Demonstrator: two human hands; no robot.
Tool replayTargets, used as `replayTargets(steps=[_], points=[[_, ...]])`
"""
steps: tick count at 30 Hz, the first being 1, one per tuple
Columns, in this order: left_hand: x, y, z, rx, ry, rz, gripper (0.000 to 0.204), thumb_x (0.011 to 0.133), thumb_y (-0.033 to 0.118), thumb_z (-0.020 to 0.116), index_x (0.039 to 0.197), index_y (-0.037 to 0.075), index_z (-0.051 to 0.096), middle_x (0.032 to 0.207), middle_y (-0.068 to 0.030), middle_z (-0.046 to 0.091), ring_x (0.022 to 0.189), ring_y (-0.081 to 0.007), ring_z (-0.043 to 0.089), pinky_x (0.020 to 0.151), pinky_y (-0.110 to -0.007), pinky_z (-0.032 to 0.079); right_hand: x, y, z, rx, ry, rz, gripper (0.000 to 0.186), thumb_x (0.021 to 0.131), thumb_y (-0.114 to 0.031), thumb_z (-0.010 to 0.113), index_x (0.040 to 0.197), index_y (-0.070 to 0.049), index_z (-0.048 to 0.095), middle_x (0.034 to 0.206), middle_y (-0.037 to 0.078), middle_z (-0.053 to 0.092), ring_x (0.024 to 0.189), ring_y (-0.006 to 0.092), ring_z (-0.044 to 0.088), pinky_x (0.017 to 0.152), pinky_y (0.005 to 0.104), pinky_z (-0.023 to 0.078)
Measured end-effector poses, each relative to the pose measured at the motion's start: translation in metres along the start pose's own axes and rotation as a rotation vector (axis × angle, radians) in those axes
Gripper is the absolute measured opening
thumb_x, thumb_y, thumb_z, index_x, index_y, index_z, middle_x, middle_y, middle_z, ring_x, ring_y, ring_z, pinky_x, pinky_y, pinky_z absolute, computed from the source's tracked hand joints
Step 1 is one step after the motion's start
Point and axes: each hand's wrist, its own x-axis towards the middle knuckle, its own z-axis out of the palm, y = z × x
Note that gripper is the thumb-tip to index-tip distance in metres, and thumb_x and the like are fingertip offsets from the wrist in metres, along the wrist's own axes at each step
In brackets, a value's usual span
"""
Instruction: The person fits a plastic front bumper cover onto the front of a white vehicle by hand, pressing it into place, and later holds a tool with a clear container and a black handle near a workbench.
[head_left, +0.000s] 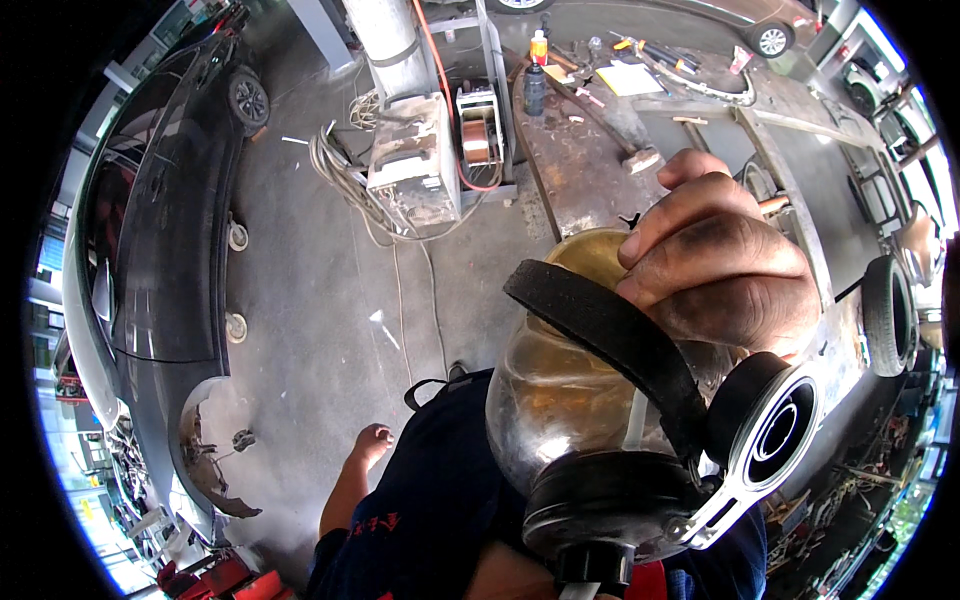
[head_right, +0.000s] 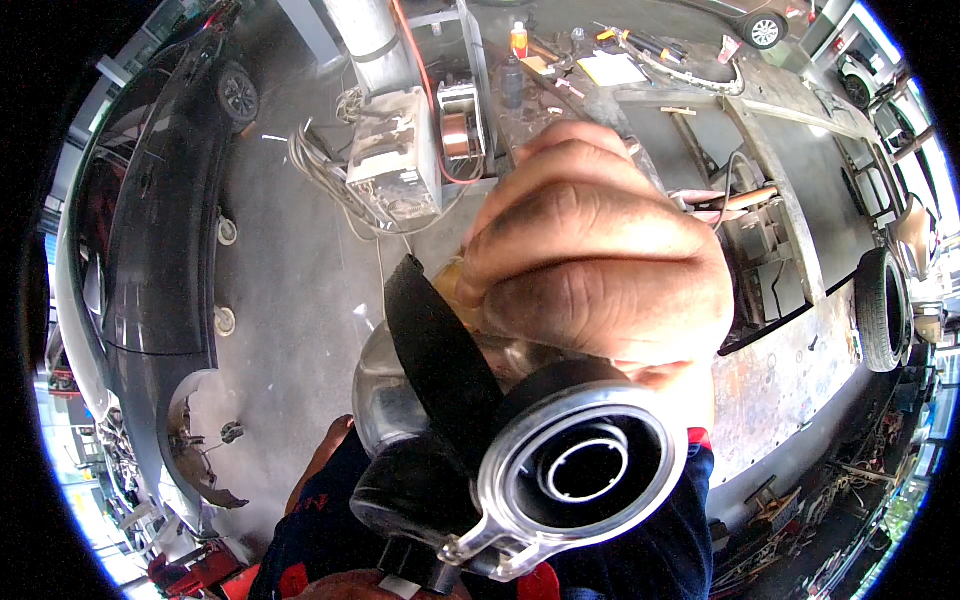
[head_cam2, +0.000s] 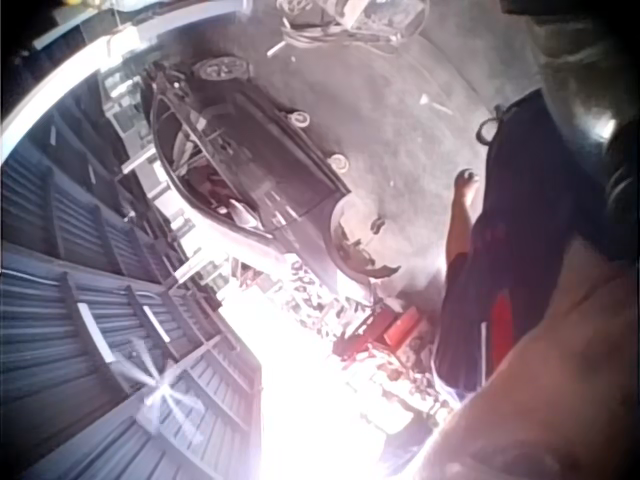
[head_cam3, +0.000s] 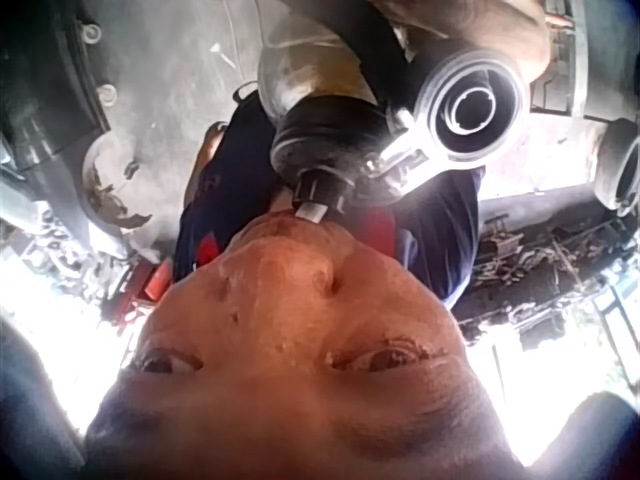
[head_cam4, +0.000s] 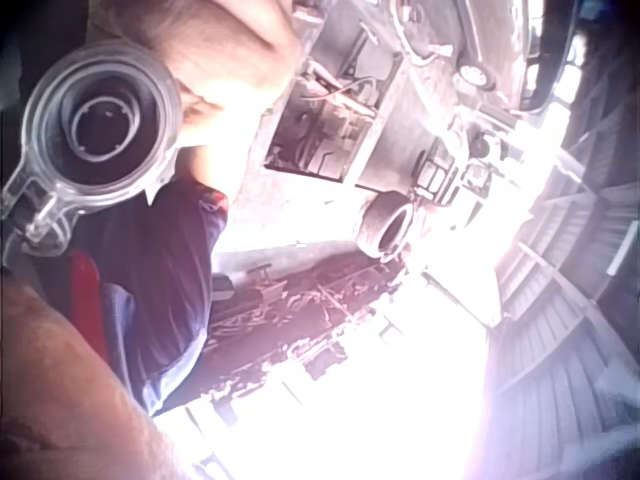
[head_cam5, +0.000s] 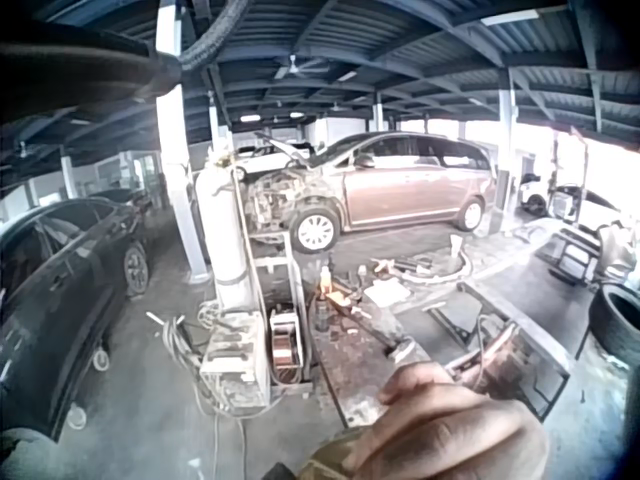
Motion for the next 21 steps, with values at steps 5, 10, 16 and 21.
replayTargets(steps=[5, 10, 16, 21], points=[[-0.008, 0.010, -0.006, 0.022, 0.008, 0.069, 0.024, 0.094, 0.012, 0.052, 0.109, -0.004, 0.060, 0.090, -0.0135, 0.069, 0.078, -0.0193, 0.067, 0.070, -0.031, 0.055, 0.002, 0.000, 0.000, 0.001, -0.021, -0.015, 0.016, 0.072, -0.015, 0.073, 0.080, -0.007, 0.061, 0.094, 0.009, 0.070, 0.094, 0.0290, 0.064, 0.099, 0.0533, 0.035], [-0.028, 0.051, -0.008, 0.008, 0.045, -0.004, 0.023, 0.093, 0.012, 0.052, 0.108, -0.003, 0.061, 0.090, -0.0127, 0.069, 0.077, -0.0190, 0.067, 0.070, -0.030, 0.055, 0.003, 0.003, 0.000, -0.010, -0.030, -0.027, 0.016, 0.072, -0.015, 0.073, 0.080, -0.007, 0.061, 0.094, 0.009, 0.070, 0.094, 0.0289, 0.064, 0.099, 0.0532, 0.035], [-0.028, 0.053, -0.008, -0.010, 0.031, -0.021, 0.023, 0.094, 0.012, 0.051, 0.107, -0.002, 0.062, 0.089, -0.0119, 0.069, 0.077, -0.0183, 0.067, 0.069, -0.031, 0.055, 0.004, 0.003, -0.001, -0.011, -0.044, -0.039, 0.016, 0.073, -0.015, 0.073, 0.079, -0.007, 0.061, 0.093, 0.009, 0.070, 0.094, 0.0288, 0.064, 0.099, 0.0532, 0.035], [-0.023, 0.042, -0.003, -0.123, 0.060, -0.070, 0.023, 0.094, 0.013, 0.051, 0.107, -0.002, 0.062, 0.090, -0.0118, 0.069, 0.077, -0.0185, 0.067, 0.069, -0.031, 0.055, 0.002, 0.002, 0.002, -0.005, -0.040, -0.041, 0.016, 0.073, -0.015, 0.073, 0.079, -0.007, 0.061, 0.093, 0.009, 0.070, 0.094, 0.0287, 0.064, 0.099, 0.0531, 0.035]])
